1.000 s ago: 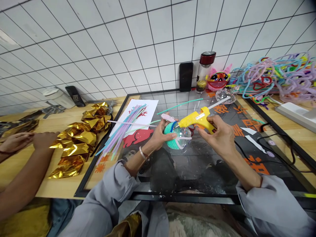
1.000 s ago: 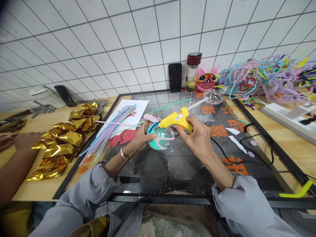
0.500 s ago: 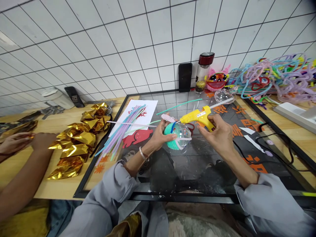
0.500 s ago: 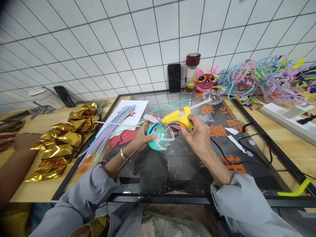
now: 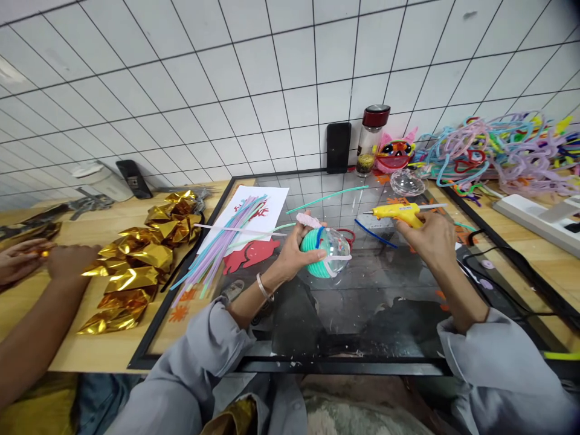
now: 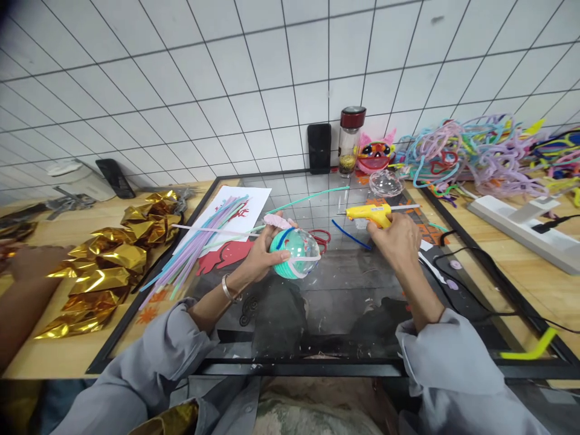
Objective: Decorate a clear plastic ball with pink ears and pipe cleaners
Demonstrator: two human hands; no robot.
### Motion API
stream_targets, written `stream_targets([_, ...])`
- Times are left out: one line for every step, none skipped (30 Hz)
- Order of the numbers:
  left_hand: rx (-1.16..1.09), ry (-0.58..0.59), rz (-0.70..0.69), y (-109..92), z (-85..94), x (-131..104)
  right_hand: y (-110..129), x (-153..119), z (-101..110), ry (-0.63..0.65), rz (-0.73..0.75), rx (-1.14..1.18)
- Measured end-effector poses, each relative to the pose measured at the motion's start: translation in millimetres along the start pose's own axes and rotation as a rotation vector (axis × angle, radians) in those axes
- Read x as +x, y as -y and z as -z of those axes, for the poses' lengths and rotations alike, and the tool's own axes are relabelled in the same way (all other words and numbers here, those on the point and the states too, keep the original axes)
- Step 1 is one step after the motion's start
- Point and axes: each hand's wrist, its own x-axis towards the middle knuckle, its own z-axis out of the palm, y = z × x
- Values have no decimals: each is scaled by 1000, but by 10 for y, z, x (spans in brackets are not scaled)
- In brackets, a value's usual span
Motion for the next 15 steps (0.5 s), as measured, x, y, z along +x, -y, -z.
stream_targets([8,4,-3,-8,-8,-7,-58,30,-7,26,-39,-27])
stream_targets([15,10,-3,-16,-16,-14,-103,50,-14,56,-72,-49])
stream_targets([19,14,-5,-23,-22,-20,-140,63,-20,81,-98,-67])
stream_targets([23,18,-6,-27,-25,-24,-170,69,-28,98,-116,-82])
stream_targets([25,20,-9,-27,-27,-26,-197,70,-39,108,-125,-94])
stream_targets([25,22,-12,-23,-26,-25,-222,68,-51,113,-126,-105])
stream_targets([25,26,-13,-17,-25,-22,-246,65,-65,117,-118,-112])
stream_targets([25,31,-12,-9,-23,-18,-267,61,-77,128,-97,-122])
stream_targets([24,34,-12,0,-23,-13,-280,57,-87,139,-71,-135])
stream_targets([24,38,-11,6,-24,-7,-281,52,-91,146,-36,-157])
stream_targets([24,37,-12,10,-27,-2,-265,45,-87,136,14,-201])
stream_targets([22,34,-14,10,-34,1,-229,35,-73,107,70,-244])
stream_targets([20,31,-19,5,-43,4,-167,17,-47,61,131,-260])
stream_targets([19,30,-23,-3,-55,6,-80,-11,-11,6,195,-225])
stream_targets([19,31,-28,-13,-68,7,31,-54,37,-48,276,-139])
